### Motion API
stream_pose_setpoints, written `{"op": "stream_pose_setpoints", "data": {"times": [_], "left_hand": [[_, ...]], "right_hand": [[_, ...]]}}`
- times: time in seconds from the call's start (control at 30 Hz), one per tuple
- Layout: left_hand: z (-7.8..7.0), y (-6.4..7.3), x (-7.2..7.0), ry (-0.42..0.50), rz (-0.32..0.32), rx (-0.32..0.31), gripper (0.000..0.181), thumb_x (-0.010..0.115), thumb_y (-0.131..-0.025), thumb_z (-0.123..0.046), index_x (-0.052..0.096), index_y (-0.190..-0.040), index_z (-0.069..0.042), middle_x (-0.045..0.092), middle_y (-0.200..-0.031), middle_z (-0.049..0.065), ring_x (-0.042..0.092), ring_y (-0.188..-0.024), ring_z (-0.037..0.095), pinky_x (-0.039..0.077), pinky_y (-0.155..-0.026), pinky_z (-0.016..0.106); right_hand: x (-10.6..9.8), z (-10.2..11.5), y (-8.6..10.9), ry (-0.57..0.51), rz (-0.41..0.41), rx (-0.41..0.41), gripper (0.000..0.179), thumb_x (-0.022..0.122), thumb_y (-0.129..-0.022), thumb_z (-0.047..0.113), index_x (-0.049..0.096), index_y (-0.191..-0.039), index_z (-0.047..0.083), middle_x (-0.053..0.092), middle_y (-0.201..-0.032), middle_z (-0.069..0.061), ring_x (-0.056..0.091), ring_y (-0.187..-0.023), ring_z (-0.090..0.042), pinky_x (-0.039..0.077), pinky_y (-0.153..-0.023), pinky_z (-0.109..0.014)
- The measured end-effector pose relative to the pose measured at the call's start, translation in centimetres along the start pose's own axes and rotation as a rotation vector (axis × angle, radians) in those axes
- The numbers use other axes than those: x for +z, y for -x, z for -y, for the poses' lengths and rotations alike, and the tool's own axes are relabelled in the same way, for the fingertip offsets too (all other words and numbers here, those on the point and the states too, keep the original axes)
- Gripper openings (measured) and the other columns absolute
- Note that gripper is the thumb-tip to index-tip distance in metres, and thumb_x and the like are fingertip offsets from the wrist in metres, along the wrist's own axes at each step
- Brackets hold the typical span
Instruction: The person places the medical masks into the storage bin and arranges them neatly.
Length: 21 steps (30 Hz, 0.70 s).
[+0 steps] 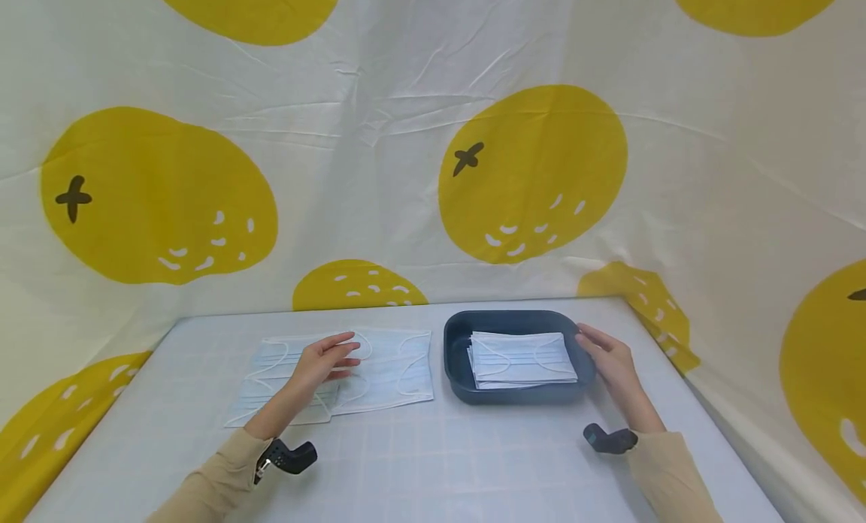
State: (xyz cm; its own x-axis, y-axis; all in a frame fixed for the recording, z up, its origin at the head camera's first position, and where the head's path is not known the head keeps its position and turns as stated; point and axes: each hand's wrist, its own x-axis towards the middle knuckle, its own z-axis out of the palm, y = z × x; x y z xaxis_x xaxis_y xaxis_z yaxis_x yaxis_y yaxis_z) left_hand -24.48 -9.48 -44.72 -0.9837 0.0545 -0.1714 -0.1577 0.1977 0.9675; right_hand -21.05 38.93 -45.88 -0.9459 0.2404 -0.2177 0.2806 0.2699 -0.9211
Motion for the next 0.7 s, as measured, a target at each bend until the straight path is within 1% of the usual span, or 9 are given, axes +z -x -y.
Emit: {"op": "stream_pose_setpoints", "data": {"times": [0.17,0.3,0.43,0.53,0.7], "left_hand": [[-0.4,0.0,-2.2,-0.027,0.001,0.004,0.045,0.057,-0.097,-0.026,0.051,-0.138,-0.007,0.063,-0.127,0.018,0.071,-0.094,0.022,0.058,-0.082,0.035],[-0.5,-0.1,-4.0,-0.057,0.001,0.031,0.047,0.056,-0.097,-0.028,0.049,-0.139,-0.006,0.063,-0.127,0.017,0.071,-0.096,0.024,0.058,-0.081,0.034],[-0.3,-0.2,-5.7,-0.074,-0.011,0.054,0.047,0.055,-0.098,-0.028,0.048,-0.139,-0.006,0.061,-0.129,0.019,0.071,-0.093,0.020,0.059,-0.080,0.035],[0.0,-0.2,-6.9,-0.082,-0.041,0.044,0.047,0.055,-0.098,-0.029,0.048,-0.139,-0.007,0.059,-0.131,0.020,0.071,-0.092,0.019,0.059,-0.080,0.033],[0.8,-0.1,-8.8,-0.104,-0.089,0.019,0.050,0.054,-0.098,-0.031,0.045,-0.142,-0.007,0.058,-0.133,0.019,0.069,-0.101,0.025,0.058,-0.083,0.032]], "right_hand": [[0.0,-0.1,0.0,0.007,-0.004,0.001,0.068,0.048,-0.097,0.048,0.029,-0.150,0.009,0.023,-0.158,-0.017,0.024,-0.145,-0.034,0.027,-0.114,-0.044],[0.0,-0.1,0.1,0.009,-0.007,0.009,0.069,0.047,-0.097,0.048,0.029,-0.151,0.009,0.023,-0.158,-0.017,0.024,-0.144,-0.034,0.027,-0.114,-0.044],[0.1,-0.2,0.1,0.010,-0.011,0.019,0.069,0.047,-0.097,0.048,0.028,-0.151,0.009,0.023,-0.158,-0.017,0.024,-0.145,-0.034,0.027,-0.115,-0.045],[0.1,-0.3,0.0,0.010,-0.013,0.023,0.068,0.047,-0.097,0.048,0.028,-0.151,0.009,0.023,-0.158,-0.017,0.024,-0.145,-0.034,0.027,-0.114,-0.044],[0.0,-0.3,-0.2,0.008,-0.010,0.022,0.068,0.047,-0.097,0.048,0.029,-0.150,0.009,0.024,-0.158,-0.016,0.024,-0.145,-0.034,0.027,-0.114,-0.043]]}}
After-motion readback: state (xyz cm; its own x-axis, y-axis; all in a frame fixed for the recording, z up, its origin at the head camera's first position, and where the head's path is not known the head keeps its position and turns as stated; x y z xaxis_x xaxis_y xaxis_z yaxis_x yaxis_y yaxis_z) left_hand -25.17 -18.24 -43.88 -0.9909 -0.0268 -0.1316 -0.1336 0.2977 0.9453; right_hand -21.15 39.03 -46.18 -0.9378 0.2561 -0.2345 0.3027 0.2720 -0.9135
